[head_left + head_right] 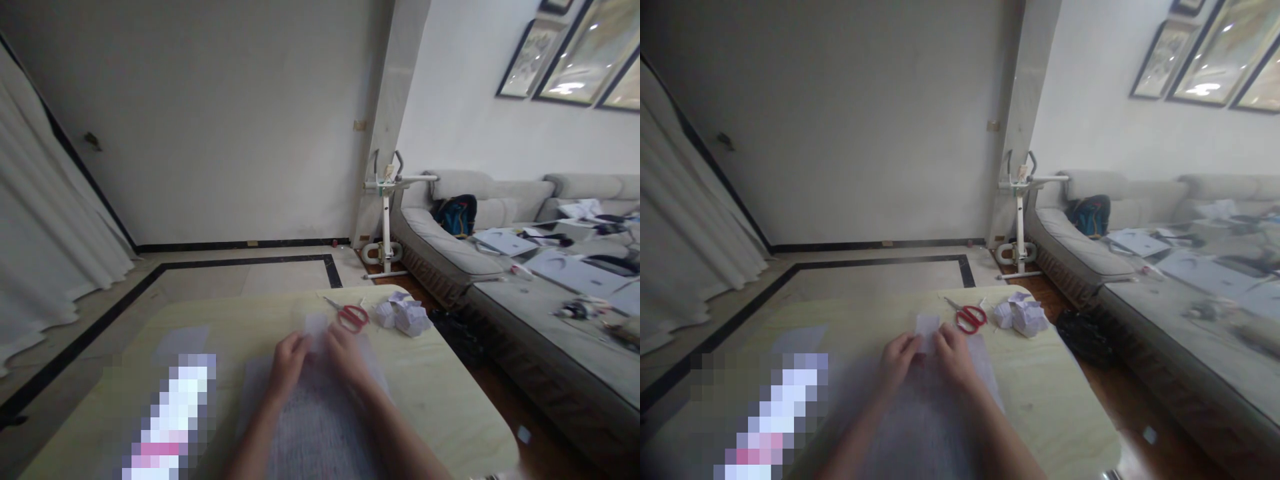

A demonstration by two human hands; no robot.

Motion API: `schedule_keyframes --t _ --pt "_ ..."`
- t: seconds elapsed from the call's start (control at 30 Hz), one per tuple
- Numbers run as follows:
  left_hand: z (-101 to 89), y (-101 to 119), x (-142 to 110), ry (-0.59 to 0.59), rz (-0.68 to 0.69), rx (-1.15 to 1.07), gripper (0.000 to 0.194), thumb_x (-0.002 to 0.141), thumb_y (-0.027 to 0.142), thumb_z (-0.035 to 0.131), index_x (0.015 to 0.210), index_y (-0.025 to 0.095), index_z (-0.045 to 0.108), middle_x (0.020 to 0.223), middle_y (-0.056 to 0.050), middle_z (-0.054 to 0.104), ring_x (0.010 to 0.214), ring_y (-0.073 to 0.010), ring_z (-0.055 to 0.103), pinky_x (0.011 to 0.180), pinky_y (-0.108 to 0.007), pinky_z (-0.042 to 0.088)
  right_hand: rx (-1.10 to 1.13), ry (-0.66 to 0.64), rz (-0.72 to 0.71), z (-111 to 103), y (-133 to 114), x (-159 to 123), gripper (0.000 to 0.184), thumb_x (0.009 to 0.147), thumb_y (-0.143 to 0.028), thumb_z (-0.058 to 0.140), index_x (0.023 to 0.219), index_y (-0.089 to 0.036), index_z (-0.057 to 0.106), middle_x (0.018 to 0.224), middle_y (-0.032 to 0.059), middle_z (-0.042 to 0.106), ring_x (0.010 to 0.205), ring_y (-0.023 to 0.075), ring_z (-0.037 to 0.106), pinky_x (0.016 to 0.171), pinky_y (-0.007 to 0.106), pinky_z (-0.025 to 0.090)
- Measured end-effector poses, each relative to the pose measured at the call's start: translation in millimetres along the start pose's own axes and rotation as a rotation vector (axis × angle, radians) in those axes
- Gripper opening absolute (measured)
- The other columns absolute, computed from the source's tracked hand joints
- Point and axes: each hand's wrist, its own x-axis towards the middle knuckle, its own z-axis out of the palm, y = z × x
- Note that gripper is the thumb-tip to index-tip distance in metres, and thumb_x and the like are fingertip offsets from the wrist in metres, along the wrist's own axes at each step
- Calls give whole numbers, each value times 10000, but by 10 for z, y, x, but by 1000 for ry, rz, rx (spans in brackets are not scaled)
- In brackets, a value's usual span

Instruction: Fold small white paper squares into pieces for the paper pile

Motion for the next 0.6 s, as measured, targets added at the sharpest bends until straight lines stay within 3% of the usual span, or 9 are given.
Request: schedule_keyframes --t 0.47,0.6 --pt "30 21 -32 62 100 64 321 772 440 564 615 161 571 569 14 515 572 -146 474 540 -219 374 60 1 43 -1 13 -9 229 825 -311 406 622 -218 355 619 -8 423 603 149 443 524 234 388" --pt "58 12 -66 28 119 92 309 805 421 531 642 162 571 601 7 528 599 -151 483 569 -224 380 74 54 95 -17 12 -11 232 823 -337 418 627 -221 371 619 -7 426 602 154 444 523 241 380"
